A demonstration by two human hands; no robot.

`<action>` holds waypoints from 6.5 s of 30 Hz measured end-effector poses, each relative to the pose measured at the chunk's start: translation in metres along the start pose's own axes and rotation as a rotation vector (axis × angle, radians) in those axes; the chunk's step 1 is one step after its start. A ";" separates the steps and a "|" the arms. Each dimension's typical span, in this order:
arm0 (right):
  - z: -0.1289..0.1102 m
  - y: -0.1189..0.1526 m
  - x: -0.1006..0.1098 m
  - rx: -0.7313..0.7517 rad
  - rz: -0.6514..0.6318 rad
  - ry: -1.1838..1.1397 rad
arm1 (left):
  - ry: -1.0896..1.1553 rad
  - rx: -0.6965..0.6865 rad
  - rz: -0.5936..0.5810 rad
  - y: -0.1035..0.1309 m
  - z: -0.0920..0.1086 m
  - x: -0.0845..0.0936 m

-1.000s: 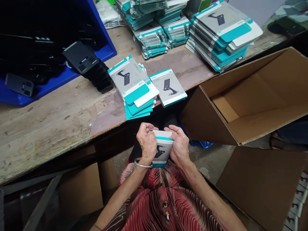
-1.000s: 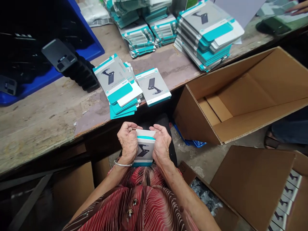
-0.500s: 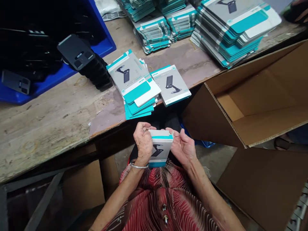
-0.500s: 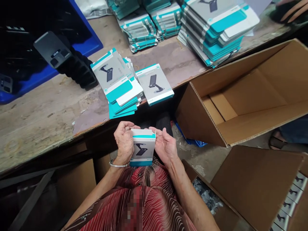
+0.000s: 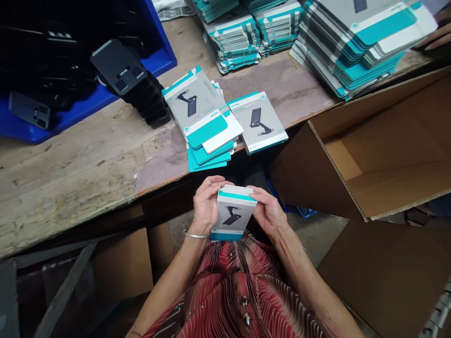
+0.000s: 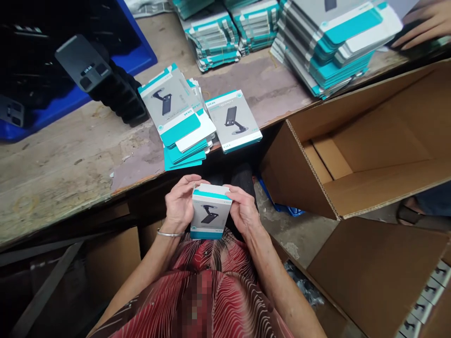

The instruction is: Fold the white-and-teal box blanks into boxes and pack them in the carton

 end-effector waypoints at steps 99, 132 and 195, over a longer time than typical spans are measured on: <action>-0.011 0.087 -0.035 0.894 -0.097 1.446 | -0.712 -0.893 -0.357 0.079 0.012 0.043; -0.010 0.065 -0.027 0.336 -0.066 1.073 | -0.834 -0.743 -0.459 0.074 0.011 0.036; 0.004 0.072 -0.013 1.336 -0.011 1.654 | -0.639 0.124 -0.088 0.038 0.031 0.033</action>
Point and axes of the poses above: each hand's wrist, its own y-axis away from the middle knuckle, its own x-axis out of the back of the hand, z = x × y, the point moved 2 cm from there along -y, towards the middle knuckle, and after that the axes turned 6 degrees about -x, right-handed, at the moved point
